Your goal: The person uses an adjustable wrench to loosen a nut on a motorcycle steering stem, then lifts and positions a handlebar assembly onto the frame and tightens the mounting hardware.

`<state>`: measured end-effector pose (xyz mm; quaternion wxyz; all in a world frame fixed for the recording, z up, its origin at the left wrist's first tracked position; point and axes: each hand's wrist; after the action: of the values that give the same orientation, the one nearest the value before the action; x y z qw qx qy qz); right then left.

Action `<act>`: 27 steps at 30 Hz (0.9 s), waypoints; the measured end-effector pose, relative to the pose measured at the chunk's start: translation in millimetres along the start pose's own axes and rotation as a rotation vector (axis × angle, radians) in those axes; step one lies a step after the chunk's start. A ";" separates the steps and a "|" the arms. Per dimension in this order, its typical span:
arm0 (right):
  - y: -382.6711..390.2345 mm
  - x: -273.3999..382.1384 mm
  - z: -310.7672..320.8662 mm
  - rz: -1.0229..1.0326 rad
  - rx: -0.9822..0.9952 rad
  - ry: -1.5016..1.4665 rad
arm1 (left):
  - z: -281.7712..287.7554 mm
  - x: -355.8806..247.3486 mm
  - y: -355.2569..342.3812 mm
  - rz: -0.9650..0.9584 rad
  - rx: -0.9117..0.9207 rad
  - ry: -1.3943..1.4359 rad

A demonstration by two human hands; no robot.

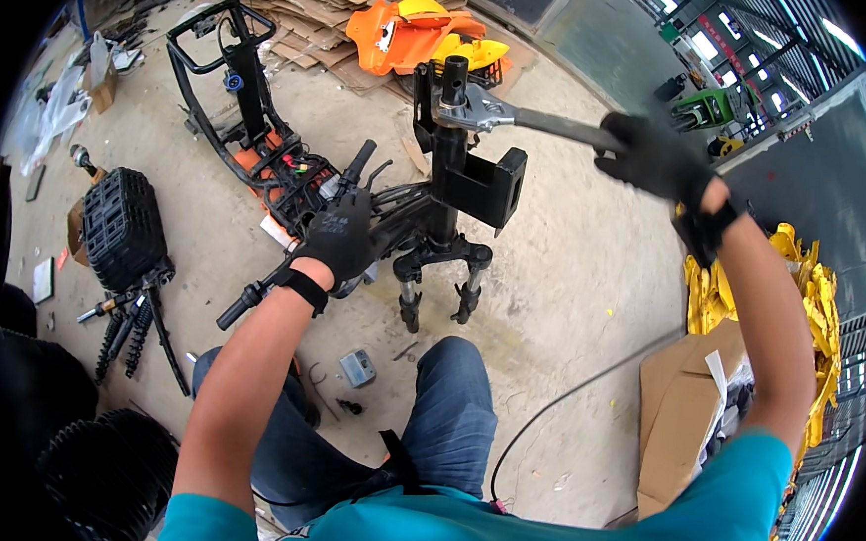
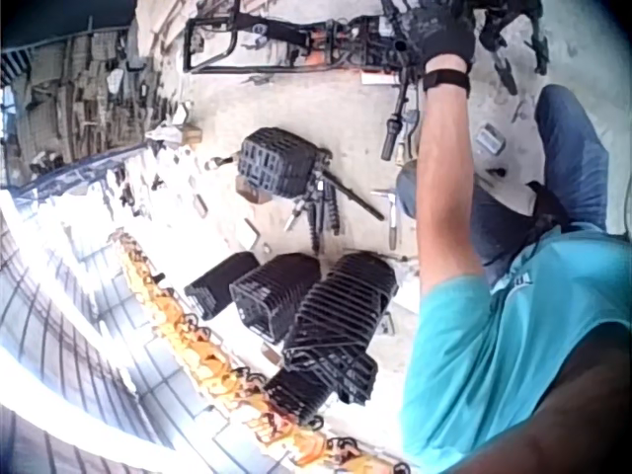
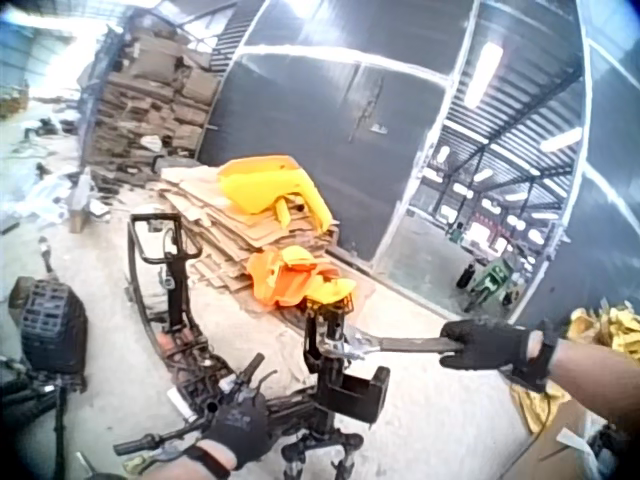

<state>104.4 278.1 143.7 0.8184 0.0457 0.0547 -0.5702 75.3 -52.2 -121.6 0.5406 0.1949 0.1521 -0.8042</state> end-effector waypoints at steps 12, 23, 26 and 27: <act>26.8 244.9 -69.8 -0.387 0.230 -1.178 | 6.4 20.8 0.5 -0.044 0.024 0.125; 84.9 270.3 -131.1 -0.430 -0.316 -1.334 | 8.1 26.9 4.6 -0.016 0.027 0.060; 109.9 194.3 -120.4 -0.512 -0.187 -1.329 | 3.4 23.1 0.3 -0.014 0.015 0.068; 113.2 172.6 -109.5 -0.556 -0.294 -1.117 | 7.0 15.0 -2.8 -0.002 0.088 0.062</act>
<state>265.9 172.0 12.3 0.5429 -0.3871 -0.2925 -0.6855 66.7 -66.5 -122.5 0.5255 0.2434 0.1333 -0.8043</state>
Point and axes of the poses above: each hand's wrist, its own y-axis away from the middle knuckle, its own z-axis out of the back of the hand, x = y × z, and after that the axes turned 2 degrees about z, right-handed
